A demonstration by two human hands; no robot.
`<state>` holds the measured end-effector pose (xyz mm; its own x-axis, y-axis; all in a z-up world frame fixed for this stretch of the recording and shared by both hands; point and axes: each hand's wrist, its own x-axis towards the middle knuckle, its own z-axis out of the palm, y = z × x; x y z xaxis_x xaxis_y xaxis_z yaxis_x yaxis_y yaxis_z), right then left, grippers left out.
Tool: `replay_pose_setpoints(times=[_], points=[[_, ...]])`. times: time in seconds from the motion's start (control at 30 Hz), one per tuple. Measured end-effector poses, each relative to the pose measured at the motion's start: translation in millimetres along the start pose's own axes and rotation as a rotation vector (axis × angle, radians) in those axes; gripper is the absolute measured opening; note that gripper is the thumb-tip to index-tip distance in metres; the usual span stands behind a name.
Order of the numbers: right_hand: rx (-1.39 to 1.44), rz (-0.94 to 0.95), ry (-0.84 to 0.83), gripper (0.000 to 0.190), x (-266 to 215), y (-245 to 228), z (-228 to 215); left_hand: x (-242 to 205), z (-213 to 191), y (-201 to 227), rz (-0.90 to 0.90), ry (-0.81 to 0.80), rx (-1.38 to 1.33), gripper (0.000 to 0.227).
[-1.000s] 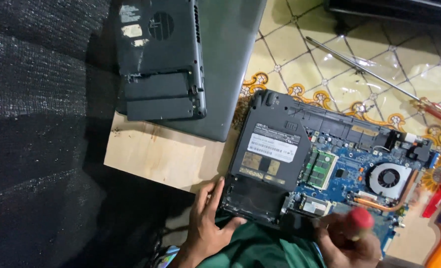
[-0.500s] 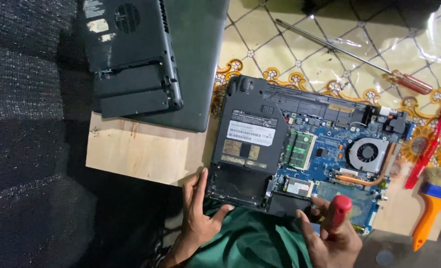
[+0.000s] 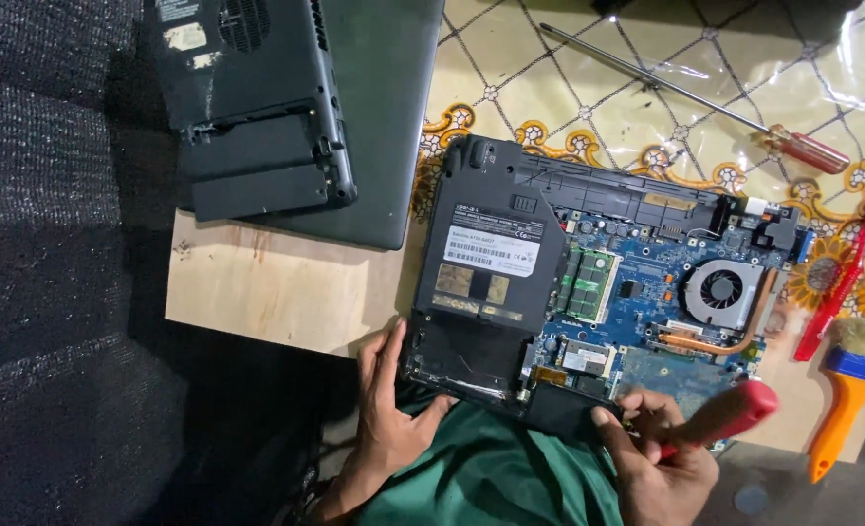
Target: The person uses a red-handled screwdriver to remove screws from the bottom cover of a laptop. They then lift and remove the cover to expose the internal components, including the motherboard and fan, and proceed to remove a metal bracket from the chassis.
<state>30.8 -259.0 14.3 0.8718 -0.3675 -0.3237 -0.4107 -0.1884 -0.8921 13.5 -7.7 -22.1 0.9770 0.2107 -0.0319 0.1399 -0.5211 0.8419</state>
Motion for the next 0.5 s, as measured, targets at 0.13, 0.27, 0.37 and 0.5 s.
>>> replay_pose_setpoints(times=[0.13,0.27,0.37,0.5], points=[[0.003,0.107,0.051,0.022,3,-7,4,3,-2,6,-0.051,-0.006,-0.044,0.092],[-0.014,0.149,0.101,0.022,6,-9,6,3,-5,6,-0.074,-0.027,-0.105,0.088],[-0.045,0.089,0.090,0.019,0,-18,9,2,-7,3,-0.023,-0.008,-0.122,0.083],[0.077,0.053,0.055,0.038,-1,-15,6,3,-6,0,-0.017,-0.021,-0.112,0.085]])
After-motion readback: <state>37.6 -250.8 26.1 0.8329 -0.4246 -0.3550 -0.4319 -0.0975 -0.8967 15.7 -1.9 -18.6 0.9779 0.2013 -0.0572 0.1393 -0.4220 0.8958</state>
